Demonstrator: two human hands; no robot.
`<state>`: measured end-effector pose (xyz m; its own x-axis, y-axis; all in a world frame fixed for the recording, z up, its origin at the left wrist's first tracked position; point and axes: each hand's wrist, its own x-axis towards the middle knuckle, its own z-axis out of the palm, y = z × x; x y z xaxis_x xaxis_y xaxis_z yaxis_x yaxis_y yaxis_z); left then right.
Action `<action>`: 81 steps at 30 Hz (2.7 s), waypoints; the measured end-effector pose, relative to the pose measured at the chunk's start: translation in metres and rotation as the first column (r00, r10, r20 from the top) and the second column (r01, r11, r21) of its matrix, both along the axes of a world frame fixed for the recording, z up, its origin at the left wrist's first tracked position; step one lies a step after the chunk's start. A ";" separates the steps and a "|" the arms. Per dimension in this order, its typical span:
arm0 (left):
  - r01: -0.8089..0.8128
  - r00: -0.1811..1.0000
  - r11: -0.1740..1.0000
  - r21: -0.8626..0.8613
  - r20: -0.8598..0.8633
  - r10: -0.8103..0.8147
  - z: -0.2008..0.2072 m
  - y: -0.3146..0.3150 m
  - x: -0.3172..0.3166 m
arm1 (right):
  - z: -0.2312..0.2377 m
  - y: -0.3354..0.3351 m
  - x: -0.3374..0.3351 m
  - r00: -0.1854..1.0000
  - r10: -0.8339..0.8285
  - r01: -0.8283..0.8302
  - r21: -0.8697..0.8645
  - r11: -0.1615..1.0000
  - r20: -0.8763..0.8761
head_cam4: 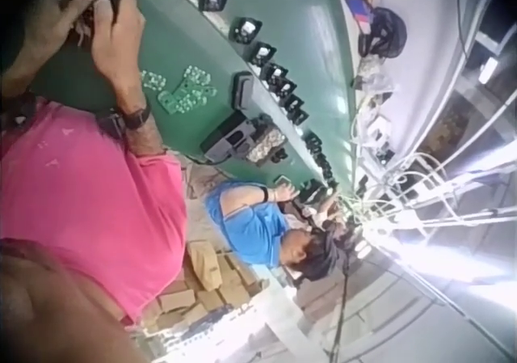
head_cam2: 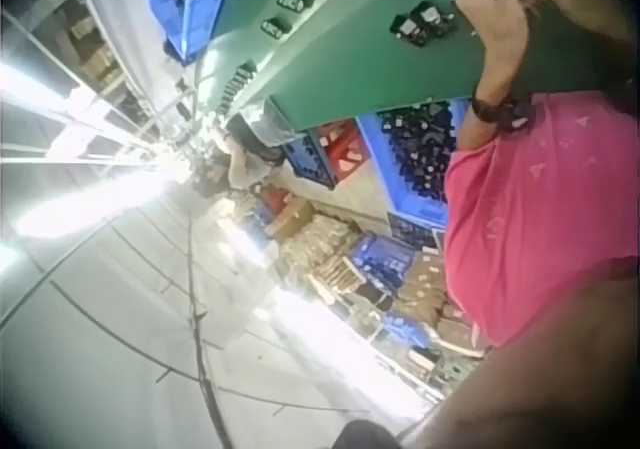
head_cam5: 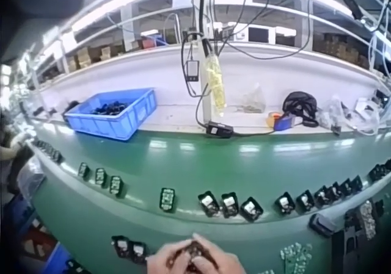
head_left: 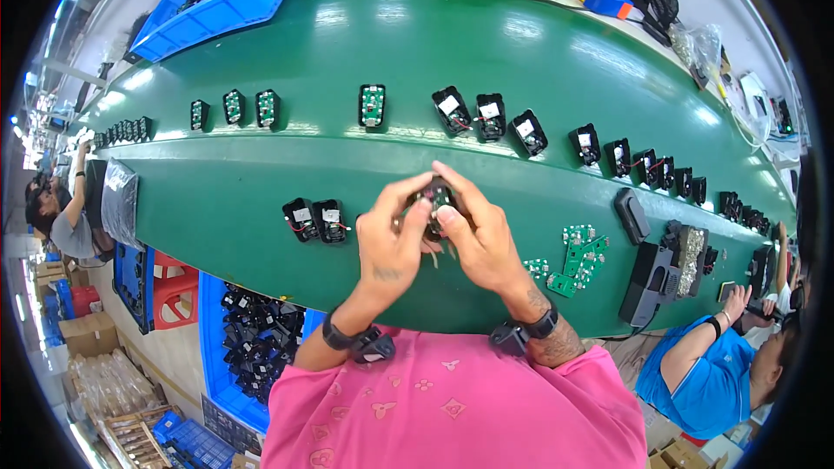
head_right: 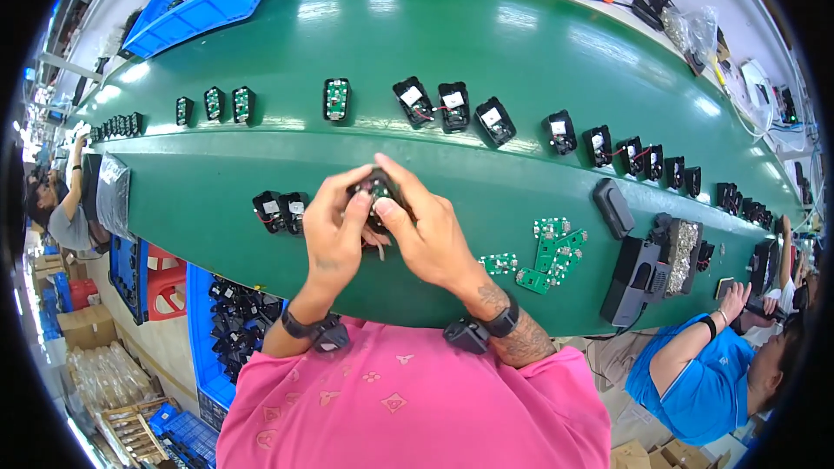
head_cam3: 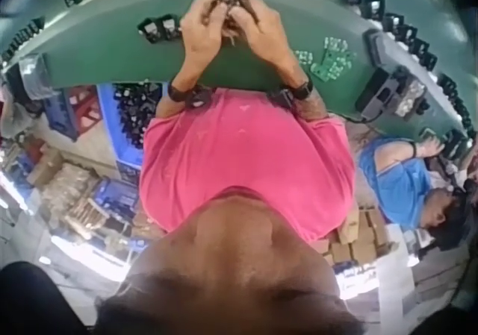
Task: Manually fitting printed circuit boards into plastic device housings on an assembly line.
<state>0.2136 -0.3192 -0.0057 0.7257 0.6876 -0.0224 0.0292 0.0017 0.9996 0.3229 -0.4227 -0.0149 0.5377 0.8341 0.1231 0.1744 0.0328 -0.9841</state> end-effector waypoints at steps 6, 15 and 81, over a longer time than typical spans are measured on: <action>-0.026 0.958 0.998 0.064 -0.282 0.043 -0.013 0.130 0.016 | -0.016 -0.031 0.010 0.988 0.055 -0.080 -0.174 0.981 -0.141; 0.035 0.775 0.648 0.761 -0.430 0.463 -0.071 0.261 0.014 | -0.038 -0.103 0.026 0.880 -0.306 0.406 -0.240 0.882 0.364; 0.603 0.705 0.707 -0.371 -0.168 -0.689 -0.047 -0.060 0.001 | -0.048 -0.192 0.001 0.926 -0.184 0.259 -0.199 0.945 0.330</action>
